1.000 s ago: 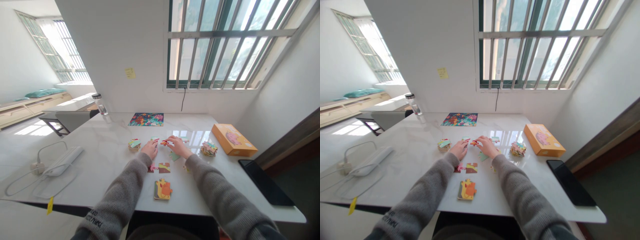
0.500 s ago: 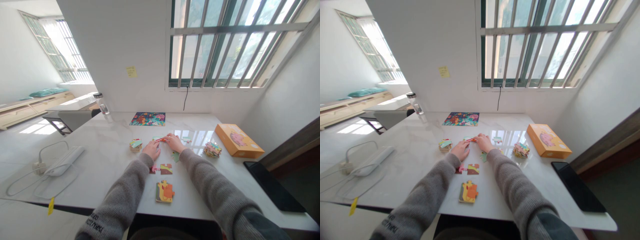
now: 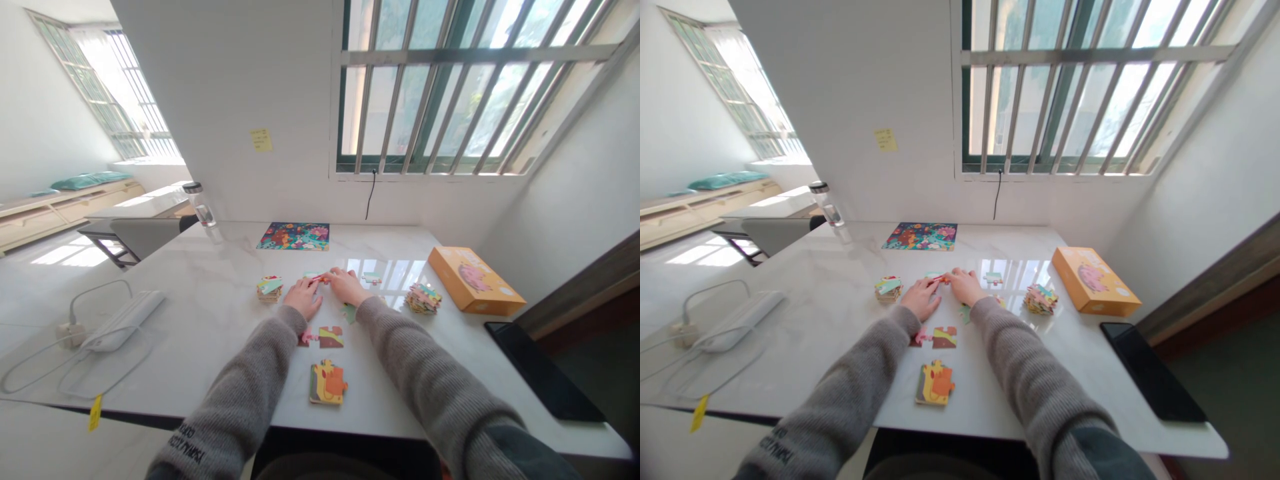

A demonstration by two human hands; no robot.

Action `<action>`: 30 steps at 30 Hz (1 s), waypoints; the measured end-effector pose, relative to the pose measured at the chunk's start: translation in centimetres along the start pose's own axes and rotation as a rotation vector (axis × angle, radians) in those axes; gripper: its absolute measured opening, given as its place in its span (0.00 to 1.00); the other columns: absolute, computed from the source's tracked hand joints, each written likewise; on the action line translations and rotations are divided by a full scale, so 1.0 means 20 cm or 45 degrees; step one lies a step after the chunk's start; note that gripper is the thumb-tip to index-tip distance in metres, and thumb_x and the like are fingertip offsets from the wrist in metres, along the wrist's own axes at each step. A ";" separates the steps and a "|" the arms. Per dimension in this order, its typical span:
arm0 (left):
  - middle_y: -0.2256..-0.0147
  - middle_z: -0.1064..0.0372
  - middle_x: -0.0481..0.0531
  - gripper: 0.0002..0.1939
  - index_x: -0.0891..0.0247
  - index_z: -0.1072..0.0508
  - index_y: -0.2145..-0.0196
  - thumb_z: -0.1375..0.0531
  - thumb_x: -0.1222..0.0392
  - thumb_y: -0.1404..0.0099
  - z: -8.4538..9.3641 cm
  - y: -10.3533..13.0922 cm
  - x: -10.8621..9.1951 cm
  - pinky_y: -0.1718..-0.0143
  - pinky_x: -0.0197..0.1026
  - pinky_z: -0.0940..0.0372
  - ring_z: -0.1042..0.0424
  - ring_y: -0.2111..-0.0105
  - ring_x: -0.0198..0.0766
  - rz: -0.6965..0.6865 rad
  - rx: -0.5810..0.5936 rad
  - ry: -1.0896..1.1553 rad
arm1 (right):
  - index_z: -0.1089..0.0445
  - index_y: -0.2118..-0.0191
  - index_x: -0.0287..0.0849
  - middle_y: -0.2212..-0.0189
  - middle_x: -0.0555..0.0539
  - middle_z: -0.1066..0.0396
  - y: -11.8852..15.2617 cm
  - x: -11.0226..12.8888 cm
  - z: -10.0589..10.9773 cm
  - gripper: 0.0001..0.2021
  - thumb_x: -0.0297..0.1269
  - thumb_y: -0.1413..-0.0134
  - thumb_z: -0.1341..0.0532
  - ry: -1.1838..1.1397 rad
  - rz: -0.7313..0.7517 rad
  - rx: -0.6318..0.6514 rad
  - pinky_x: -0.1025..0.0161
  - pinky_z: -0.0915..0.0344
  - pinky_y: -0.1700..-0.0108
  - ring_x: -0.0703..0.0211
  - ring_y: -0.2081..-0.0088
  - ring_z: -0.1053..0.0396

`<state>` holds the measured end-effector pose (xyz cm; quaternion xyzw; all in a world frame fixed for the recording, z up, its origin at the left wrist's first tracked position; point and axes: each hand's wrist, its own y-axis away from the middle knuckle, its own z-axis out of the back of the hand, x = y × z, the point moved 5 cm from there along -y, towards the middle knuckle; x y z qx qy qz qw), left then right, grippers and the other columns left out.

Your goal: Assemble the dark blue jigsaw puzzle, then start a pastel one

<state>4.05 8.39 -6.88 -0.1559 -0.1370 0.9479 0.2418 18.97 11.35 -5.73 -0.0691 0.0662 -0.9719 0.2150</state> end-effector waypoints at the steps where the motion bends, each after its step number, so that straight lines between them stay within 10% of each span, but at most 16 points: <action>1: 0.47 0.33 0.61 0.24 0.61 0.31 0.42 0.41 0.54 0.34 0.00 0.00 0.00 0.45 0.56 0.35 0.35 0.46 0.54 0.004 0.003 -0.020 | 0.34 0.39 0.53 0.43 0.40 0.35 0.01 0.01 0.00 0.22 0.29 0.32 0.52 0.020 0.005 -0.001 0.52 0.46 0.48 0.48 0.47 0.33; 21: 0.42 0.37 0.58 0.26 0.58 0.37 0.37 0.45 0.51 0.30 0.01 0.00 -0.01 0.42 0.52 0.39 0.38 0.43 0.51 0.104 0.165 -0.120 | 0.33 0.39 0.39 0.41 0.38 0.33 -0.02 0.02 -0.02 0.25 0.20 0.38 0.50 -0.156 0.347 -0.020 0.54 0.41 0.38 0.53 0.43 0.35; 30: 0.41 0.38 0.59 0.23 0.60 0.35 0.39 0.46 0.54 0.30 0.00 0.01 -0.01 0.41 0.53 0.39 0.39 0.42 0.52 0.077 0.141 -0.100 | 0.32 0.40 0.36 0.38 0.36 0.35 0.17 -0.04 0.04 0.25 0.19 0.44 0.46 -0.281 0.418 0.104 0.53 0.38 0.35 0.50 0.37 0.36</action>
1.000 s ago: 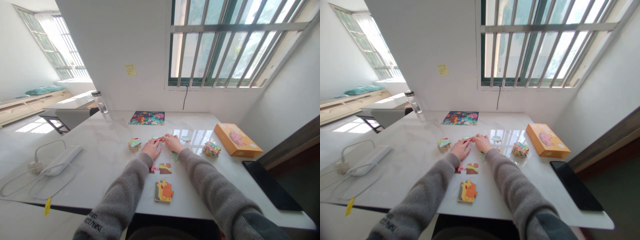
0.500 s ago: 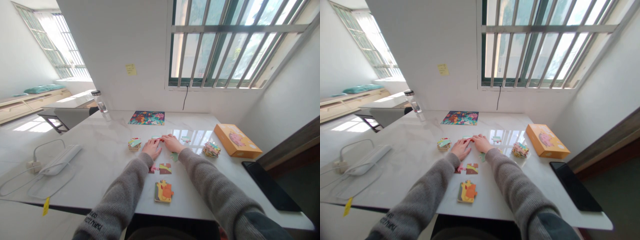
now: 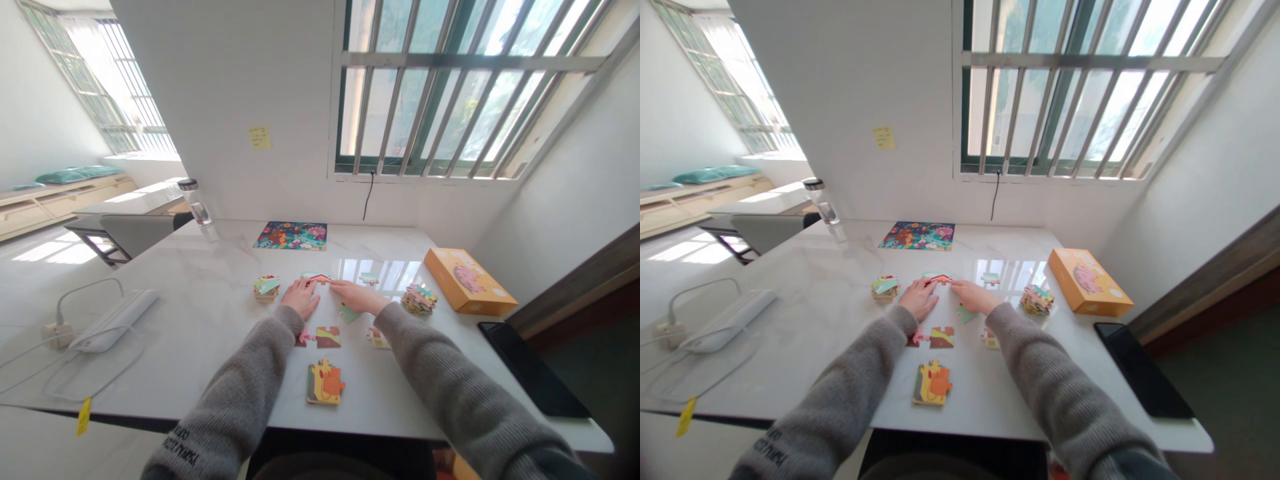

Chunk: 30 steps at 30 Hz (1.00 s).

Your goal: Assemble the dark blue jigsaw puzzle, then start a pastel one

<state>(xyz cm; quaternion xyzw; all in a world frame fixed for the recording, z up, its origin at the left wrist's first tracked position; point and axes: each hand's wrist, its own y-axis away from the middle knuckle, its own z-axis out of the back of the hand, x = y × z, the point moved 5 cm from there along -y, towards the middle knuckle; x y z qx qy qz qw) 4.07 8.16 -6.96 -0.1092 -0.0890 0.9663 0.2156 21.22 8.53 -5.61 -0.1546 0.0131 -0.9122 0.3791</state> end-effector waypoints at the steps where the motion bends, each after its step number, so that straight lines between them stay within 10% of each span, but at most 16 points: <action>1: 0.41 0.38 0.59 0.23 0.60 0.35 0.39 0.46 0.54 0.30 0.00 0.00 0.00 0.41 0.53 0.39 0.39 0.42 0.52 -0.004 -0.006 0.000 | 0.31 0.42 0.37 0.39 0.36 0.34 0.03 0.00 0.00 0.24 0.20 0.43 0.47 -0.005 -0.011 -0.015 0.52 0.38 0.35 0.50 0.37 0.35; 14: 0.40 0.36 0.63 0.23 0.66 0.33 0.40 0.44 0.58 0.31 -0.02 0.02 0.02 0.36 0.52 0.41 0.37 0.39 0.51 -0.118 -0.081 0.120 | 0.36 0.37 0.41 0.41 0.39 0.31 0.38 0.14 0.07 0.21 0.33 0.30 0.53 -0.049 -0.238 -0.144 0.50 0.38 0.37 0.49 0.40 0.34; 30: 0.57 0.26 0.56 0.13 0.61 0.23 0.53 0.45 0.61 0.31 0.12 0.09 -0.16 0.45 0.49 0.35 0.30 0.53 0.45 -0.496 -0.075 0.289 | 0.30 0.48 0.45 0.49 0.40 0.34 0.43 0.09 0.07 0.19 0.41 0.44 0.33 0.031 -0.352 -0.217 0.46 0.43 0.39 0.45 0.43 0.40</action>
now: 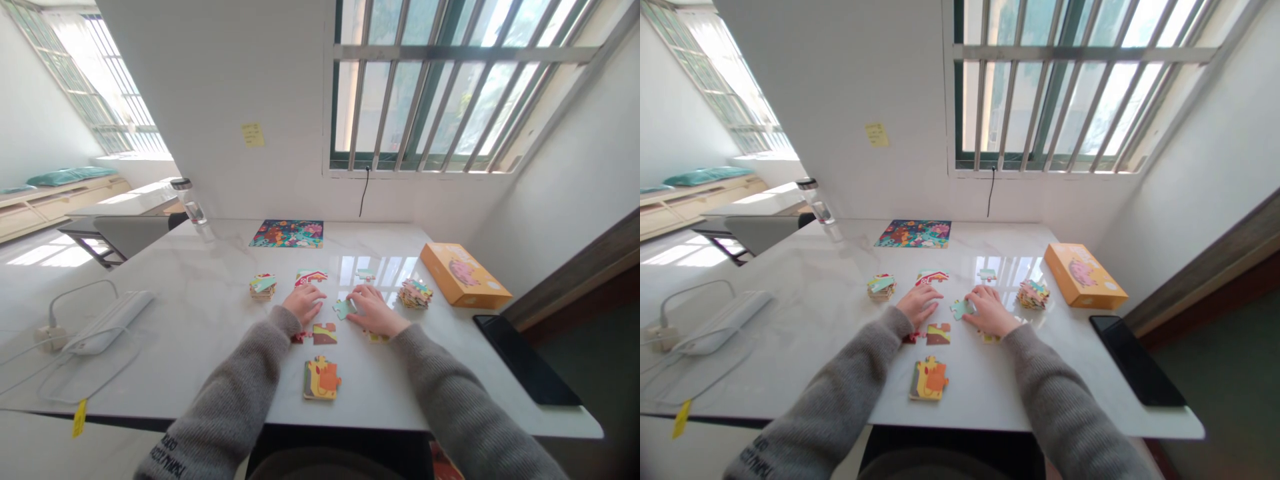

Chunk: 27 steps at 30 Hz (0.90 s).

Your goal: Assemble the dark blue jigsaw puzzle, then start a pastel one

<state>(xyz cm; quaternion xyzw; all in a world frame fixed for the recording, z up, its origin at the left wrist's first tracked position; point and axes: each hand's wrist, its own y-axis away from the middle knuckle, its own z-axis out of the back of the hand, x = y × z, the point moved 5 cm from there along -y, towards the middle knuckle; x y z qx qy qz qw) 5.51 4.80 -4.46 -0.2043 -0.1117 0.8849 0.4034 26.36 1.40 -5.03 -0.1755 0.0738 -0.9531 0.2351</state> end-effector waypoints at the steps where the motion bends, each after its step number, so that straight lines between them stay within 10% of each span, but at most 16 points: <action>1: 0.58 0.26 0.55 0.13 0.60 0.23 0.54 0.45 0.62 0.32 0.03 0.00 0.00 0.46 0.49 0.35 0.30 0.54 0.45 0.002 -0.012 -0.032 | 0.30 0.48 0.45 0.49 0.40 0.35 0.00 0.00 0.00 0.19 0.41 0.44 0.34 0.001 -0.009 -0.006 0.46 0.44 0.39 0.45 0.44 0.40; 10: 0.55 0.28 0.56 0.12 0.58 0.24 0.56 0.41 0.60 0.37 0.47 0.31 0.32 0.50 0.51 0.38 0.33 0.52 0.51 0.581 -0.429 -0.487 | 0.31 0.47 0.43 0.49 0.40 0.35 0.01 0.00 -0.02 0.17 0.40 0.41 0.36 -0.002 -0.002 -0.014 0.47 0.44 0.39 0.46 0.44 0.40; 27: 0.54 0.30 0.57 0.14 0.58 0.28 0.55 0.39 0.57 0.40 0.42 0.40 0.43 0.52 0.52 0.39 0.35 0.51 0.54 0.826 -0.300 -0.474 | 0.32 0.44 0.45 0.48 0.39 0.35 0.02 0.02 -0.04 0.17 0.40 0.38 0.40 0.005 0.010 -0.011 0.46 0.43 0.38 0.46 0.44 0.40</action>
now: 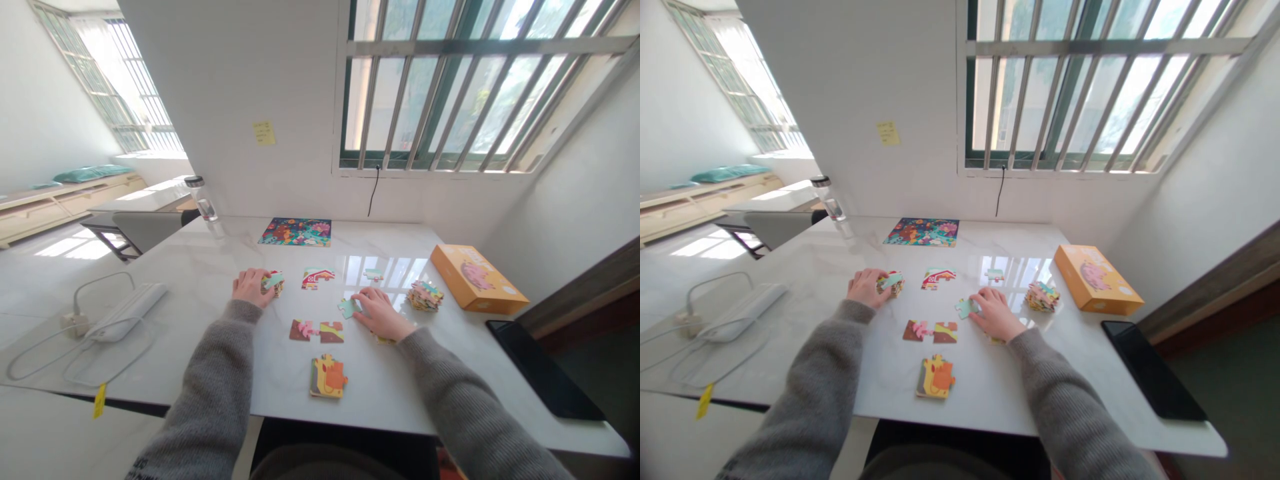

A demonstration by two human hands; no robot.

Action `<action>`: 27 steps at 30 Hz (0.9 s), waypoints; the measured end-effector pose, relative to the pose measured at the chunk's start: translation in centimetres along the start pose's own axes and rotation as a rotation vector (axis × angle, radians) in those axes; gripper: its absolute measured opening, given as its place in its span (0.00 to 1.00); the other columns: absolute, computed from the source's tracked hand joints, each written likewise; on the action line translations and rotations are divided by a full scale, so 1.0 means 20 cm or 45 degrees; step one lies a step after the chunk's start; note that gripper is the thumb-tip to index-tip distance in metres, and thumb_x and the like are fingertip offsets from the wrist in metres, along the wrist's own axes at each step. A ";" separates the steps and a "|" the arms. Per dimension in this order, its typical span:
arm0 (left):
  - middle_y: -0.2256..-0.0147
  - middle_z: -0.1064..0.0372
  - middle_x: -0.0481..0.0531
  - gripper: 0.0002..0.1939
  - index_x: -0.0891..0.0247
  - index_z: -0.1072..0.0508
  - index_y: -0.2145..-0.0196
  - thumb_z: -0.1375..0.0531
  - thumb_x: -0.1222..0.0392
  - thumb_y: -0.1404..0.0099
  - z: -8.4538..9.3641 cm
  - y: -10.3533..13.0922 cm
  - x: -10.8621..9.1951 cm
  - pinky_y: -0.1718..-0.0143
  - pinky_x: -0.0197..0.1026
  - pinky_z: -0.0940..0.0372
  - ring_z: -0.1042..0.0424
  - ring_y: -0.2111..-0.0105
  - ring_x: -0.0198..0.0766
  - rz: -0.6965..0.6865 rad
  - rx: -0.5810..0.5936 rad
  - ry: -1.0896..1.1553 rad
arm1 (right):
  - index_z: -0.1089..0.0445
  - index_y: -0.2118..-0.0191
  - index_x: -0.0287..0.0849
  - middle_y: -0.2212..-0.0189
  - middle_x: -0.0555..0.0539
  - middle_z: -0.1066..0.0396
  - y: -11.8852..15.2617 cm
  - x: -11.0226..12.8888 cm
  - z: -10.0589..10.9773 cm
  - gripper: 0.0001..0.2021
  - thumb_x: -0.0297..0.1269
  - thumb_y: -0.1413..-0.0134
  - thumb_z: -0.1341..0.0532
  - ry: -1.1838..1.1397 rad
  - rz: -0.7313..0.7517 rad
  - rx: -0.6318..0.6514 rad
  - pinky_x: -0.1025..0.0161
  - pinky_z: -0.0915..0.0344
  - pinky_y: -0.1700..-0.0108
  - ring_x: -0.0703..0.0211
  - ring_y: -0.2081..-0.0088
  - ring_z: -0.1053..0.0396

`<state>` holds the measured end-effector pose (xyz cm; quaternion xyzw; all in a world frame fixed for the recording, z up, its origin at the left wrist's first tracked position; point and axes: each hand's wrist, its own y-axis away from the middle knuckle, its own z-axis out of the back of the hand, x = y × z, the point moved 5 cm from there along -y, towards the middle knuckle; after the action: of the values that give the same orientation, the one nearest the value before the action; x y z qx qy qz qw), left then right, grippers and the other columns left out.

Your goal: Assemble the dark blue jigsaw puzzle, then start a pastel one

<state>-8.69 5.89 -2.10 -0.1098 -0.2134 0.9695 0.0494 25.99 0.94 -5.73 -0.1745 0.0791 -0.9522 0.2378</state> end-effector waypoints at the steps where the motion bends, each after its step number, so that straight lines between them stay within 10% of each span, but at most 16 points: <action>1: 0.55 0.30 0.57 0.15 0.58 0.28 0.55 0.38 0.57 0.41 0.00 0.00 0.00 0.52 0.52 0.39 0.35 0.52 0.54 0.002 -0.012 0.021 | 0.32 0.44 0.46 0.48 0.39 0.35 0.00 0.00 0.00 0.18 0.40 0.38 0.40 0.000 -0.003 0.001 0.46 0.43 0.38 0.46 0.44 0.39; 16: 0.54 0.31 0.56 0.10 0.59 0.31 0.61 0.37 0.61 0.42 0.00 0.16 -0.58 0.45 0.53 0.37 0.34 0.50 0.49 -0.586 0.025 0.645 | 0.37 0.40 0.46 0.58 0.47 0.25 -0.05 0.21 0.09 0.19 0.42 0.34 0.45 -0.753 -0.058 -0.232 0.54 0.33 0.48 0.53 0.55 0.28; 27: 0.52 0.33 0.58 0.14 0.59 0.27 0.55 0.36 0.59 0.40 -0.09 0.25 -0.67 0.44 0.53 0.36 0.35 0.49 0.50 -0.764 0.027 0.588 | 0.29 0.49 0.43 0.66 0.49 0.27 -0.06 0.19 0.07 0.15 0.42 0.37 0.42 -0.919 -0.106 -0.358 0.58 0.32 0.54 0.57 0.62 0.29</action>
<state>4.52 0.15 -3.15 -0.2575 -0.2091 0.8638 0.3791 22.79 0.09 -2.91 -0.5323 0.1130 -0.8183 0.1853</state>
